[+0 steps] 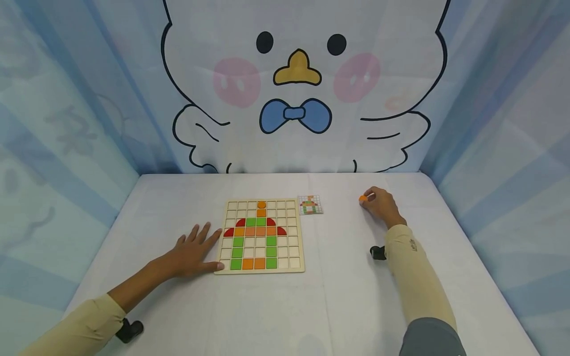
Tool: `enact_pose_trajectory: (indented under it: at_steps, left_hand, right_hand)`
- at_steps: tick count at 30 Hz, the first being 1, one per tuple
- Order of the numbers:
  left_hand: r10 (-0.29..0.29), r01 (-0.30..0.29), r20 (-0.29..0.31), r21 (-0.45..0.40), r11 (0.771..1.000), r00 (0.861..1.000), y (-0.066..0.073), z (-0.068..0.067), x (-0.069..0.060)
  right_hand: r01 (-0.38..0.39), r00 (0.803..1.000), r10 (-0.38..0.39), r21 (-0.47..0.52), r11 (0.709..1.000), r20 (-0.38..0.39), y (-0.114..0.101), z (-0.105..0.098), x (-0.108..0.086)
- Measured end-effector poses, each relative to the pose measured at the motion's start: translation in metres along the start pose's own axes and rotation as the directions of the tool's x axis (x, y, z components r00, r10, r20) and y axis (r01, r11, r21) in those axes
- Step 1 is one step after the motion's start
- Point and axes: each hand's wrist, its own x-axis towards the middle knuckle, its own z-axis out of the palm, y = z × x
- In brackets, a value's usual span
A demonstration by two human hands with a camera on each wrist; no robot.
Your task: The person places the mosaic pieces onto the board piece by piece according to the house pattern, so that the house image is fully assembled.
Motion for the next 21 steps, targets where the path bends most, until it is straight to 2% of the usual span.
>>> enact_pose_trajectory:
  at_steps: [7, 12, 21]
  left_hand:
    - [-0.009, 0.009, 0.007, -0.001, 1.000, 1.000, 0.000, 0.000, 0.000]
    - [-0.005, 0.006, 0.007, -0.007, 1.000, 1.000, 0.000, -0.001, -0.001]
    - [-0.003, 0.003, 0.006, 0.001, 1.000, 1.000, 0.001, -0.002, -0.001]
  right_hand:
    - [0.034, 0.998, -0.034, -0.006, 0.999, 0.054, -0.006, 0.001, -0.006]
    - [0.089, 0.994, -0.089, 0.000, 0.996, 0.057, -0.012, 0.005, -0.008]
    - [0.194, 0.977, -0.205, 0.146, 0.970, 0.064, -0.046, 0.017, -0.011]
